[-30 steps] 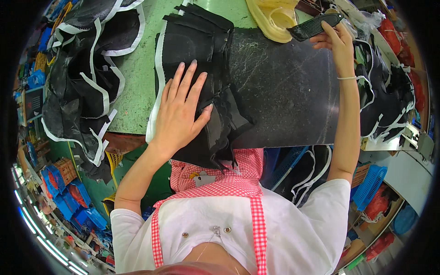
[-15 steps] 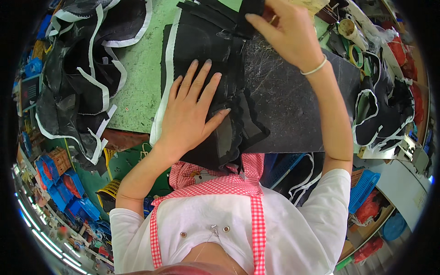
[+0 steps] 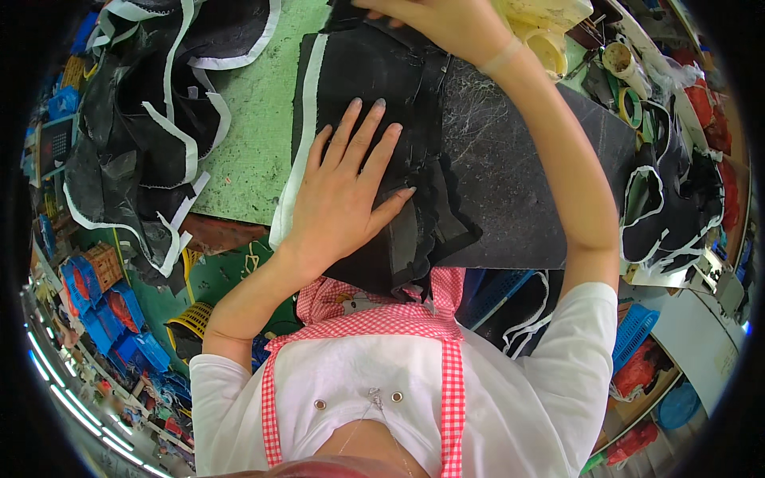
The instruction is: Applying adhesive and assembling black shoe upper components at a manufacturing workstation.
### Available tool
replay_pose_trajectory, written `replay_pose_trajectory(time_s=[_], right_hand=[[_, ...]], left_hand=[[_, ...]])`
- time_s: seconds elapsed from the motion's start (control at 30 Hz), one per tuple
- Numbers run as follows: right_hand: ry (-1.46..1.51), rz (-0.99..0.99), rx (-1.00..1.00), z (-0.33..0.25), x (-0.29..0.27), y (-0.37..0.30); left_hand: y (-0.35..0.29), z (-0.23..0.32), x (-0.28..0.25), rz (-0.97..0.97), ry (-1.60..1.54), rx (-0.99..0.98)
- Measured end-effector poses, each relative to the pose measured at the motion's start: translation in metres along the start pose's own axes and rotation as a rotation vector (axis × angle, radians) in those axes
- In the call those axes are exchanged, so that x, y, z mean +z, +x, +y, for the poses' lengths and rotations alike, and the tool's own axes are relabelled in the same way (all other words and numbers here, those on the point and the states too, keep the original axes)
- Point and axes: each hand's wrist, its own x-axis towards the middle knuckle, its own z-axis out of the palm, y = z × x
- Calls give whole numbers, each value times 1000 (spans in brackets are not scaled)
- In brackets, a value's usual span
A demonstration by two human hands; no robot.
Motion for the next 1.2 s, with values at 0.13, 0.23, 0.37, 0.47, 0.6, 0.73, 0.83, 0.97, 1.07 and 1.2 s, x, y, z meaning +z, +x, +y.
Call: replay_pose_trajectory(time_s=[0.13, 0.23, 0.37, 0.47, 0.6, 0.73, 0.83, 0.97, 1.07, 1.2], right_hand=[[5, -264, 139, 22, -14, 7], [14, -487, 324, 8, -59, -14], [-35, -343, 192, -5, -51, -7], [70, -346, -60, 0, -11, 8], [-84, -597, -294, -8, -13, 3], [-168, -786, -109, -33, -45, -9], [-179, -463, -225, -35, -35, -11], [-232, -548, -303, -11, -13, -26], [-197, -489, -152, 0, -50, -57], [-113, -25, 260, 6, -113, -107]], left_hand=[[-1, -1, 2, 13, -21, -6], [-1, -3, 6, 73, -36, 17], [-3, -3, 8, 163, -114, 2], [-5, -3, 9, 190, -137, 15], [-5, -5, 11, 209, -167, 41], [-5, -7, 15, 224, -188, 74], [-6, -7, 18, 245, -162, 81], [-7, -9, 21, 253, -162, 87], [-7, -12, 21, 256, -163, 89], [1, -17, 20, 269, -184, 115]])
